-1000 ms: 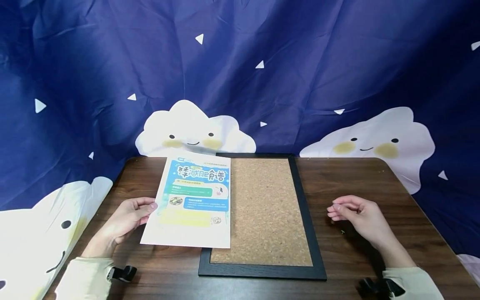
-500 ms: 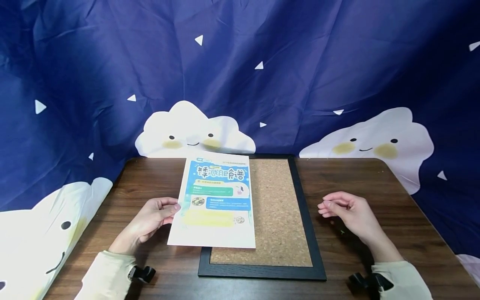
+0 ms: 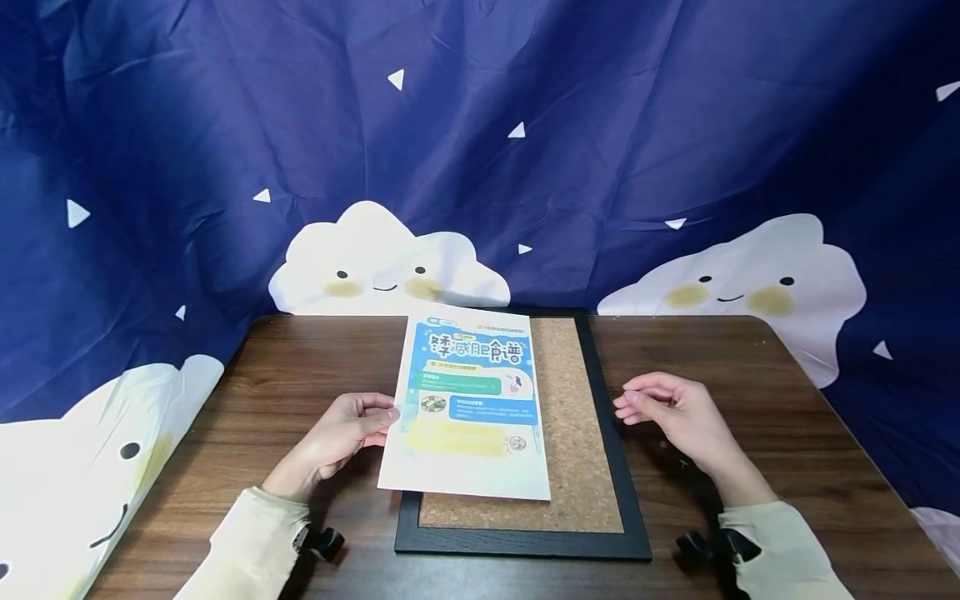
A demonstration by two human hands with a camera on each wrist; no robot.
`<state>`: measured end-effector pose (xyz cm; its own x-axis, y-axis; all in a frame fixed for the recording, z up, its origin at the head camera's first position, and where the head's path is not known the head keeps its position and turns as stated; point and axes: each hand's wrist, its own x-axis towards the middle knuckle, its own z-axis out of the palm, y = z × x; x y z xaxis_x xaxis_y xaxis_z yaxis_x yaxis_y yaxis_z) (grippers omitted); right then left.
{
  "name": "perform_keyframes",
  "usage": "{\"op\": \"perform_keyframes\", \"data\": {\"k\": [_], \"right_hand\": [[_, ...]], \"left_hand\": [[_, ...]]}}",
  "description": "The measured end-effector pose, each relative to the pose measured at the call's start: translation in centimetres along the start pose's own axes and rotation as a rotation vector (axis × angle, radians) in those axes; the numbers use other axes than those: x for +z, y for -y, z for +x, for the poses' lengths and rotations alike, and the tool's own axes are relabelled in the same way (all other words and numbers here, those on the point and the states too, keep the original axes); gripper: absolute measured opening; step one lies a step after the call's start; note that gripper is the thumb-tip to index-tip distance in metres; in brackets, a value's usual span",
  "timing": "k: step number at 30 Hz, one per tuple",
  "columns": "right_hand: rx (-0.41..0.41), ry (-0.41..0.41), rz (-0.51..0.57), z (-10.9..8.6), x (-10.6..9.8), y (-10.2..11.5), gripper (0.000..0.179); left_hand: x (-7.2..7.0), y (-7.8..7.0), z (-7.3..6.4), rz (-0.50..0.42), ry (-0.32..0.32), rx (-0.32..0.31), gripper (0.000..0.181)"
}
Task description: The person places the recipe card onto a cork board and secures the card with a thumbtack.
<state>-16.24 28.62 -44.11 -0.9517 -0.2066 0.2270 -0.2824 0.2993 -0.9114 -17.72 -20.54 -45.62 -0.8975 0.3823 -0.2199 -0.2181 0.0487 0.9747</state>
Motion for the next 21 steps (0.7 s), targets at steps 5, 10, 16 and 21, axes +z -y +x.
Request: {"op": "perform_keyframes", "data": {"k": [5,10,16,21], "right_hand": [[0.022,-0.001,-0.014,0.7,0.6,-0.1,0.024],[0.048,0.014,0.008,1.4,1.4,-0.1,0.024],[0.049,0.033,0.040,2.1,2.1,0.2,0.025],[0.052,0.037,0.051,2.4,2.4,0.0,0.024]], "left_hand": [[1.1,0.2,0.8,-0.004,0.014,0.001,0.036],[2.1,0.4,1.6,-0.007,0.026,-0.005,0.035],[3.1,0.5,2.2,-0.011,0.027,-0.016,0.035],[3.9,0.6,2.7,-0.022,0.040,-0.020,0.034]]}}
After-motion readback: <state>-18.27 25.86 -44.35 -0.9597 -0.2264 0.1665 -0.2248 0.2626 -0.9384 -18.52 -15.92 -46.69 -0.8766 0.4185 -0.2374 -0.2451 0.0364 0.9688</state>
